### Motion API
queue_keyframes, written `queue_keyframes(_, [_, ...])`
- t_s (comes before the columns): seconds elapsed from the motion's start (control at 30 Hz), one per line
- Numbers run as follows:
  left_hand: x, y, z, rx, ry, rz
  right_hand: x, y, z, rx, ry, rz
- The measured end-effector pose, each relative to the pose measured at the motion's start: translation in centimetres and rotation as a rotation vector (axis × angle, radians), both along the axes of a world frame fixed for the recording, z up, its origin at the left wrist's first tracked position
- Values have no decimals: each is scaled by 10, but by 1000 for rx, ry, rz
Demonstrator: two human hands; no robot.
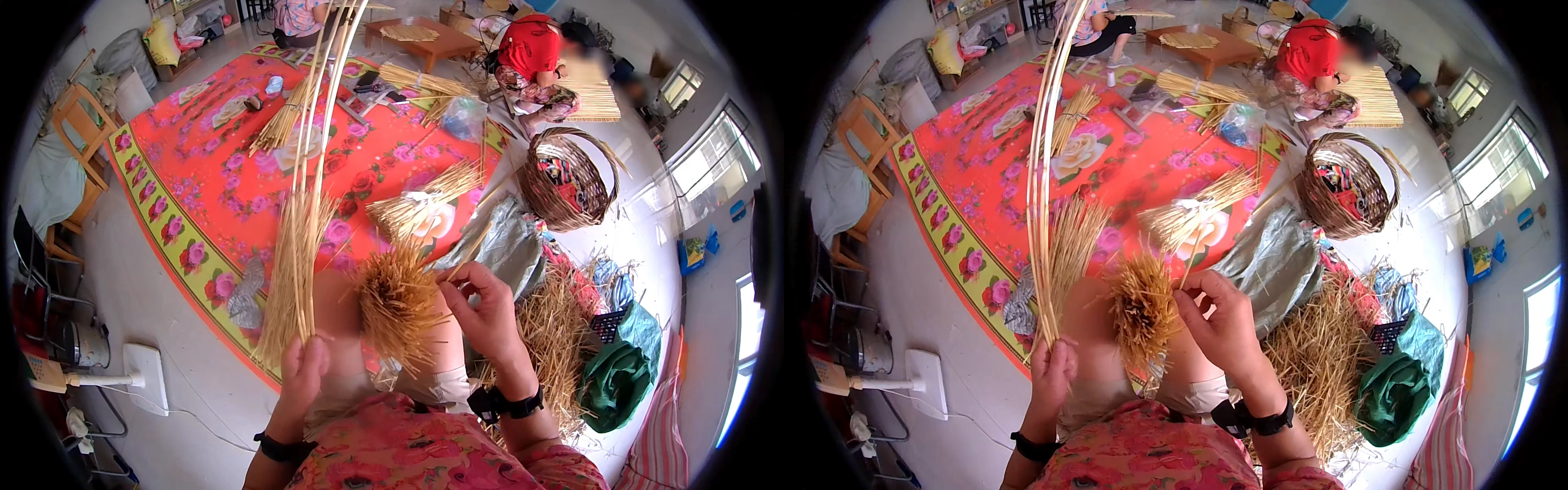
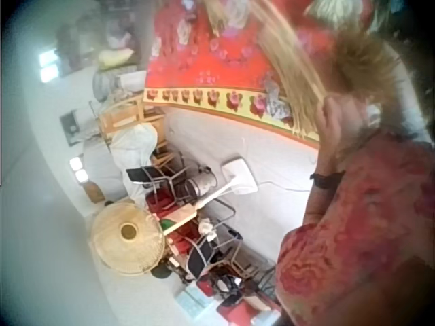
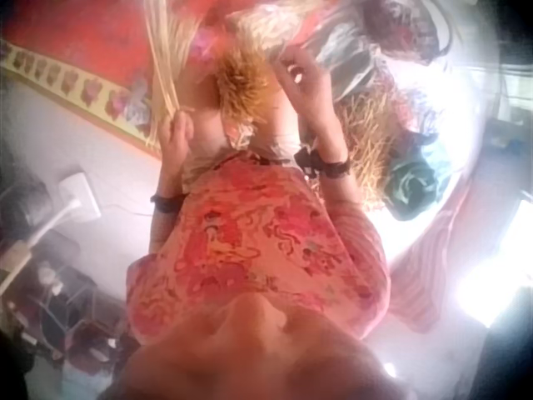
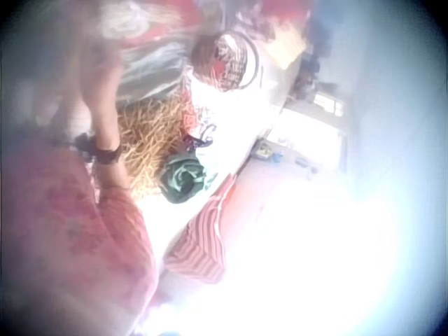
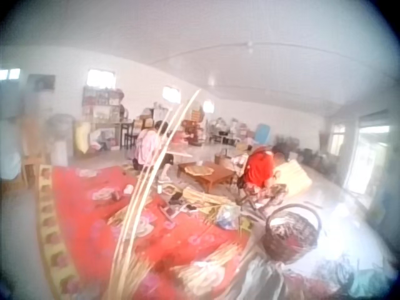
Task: The person assembles a bundle of dried straw, picking individual long stems and inserting them into the core of a larger bundle by hand while sitting on a floor mat.
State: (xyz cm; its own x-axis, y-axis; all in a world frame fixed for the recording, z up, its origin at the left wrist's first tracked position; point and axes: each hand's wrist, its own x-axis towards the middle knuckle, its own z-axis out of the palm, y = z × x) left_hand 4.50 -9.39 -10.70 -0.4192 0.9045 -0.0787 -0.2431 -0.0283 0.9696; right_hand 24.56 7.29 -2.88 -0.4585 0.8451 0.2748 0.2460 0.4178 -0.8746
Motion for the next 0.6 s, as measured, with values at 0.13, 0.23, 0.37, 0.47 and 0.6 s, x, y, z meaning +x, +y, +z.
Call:
queue_keyframes(0.13, [3,4,0,-4,11,10,1,-1,10,35,-31,-10])
queue_keyframes(0.23, [4,5,2,10,24,17,5,-3,39,105,142,-62])
queue_keyframes(0.37, [3,3,7,-27,14,18,14,-8,89,341,591,-115])
queue_keyframes(0.47, [2,2,-1,-5,55,22,16,-6,95,409,668,-122])
queue_keyframes(0.6, [5,1,0,4,-4,39,16,-12,69,104,430,-83])
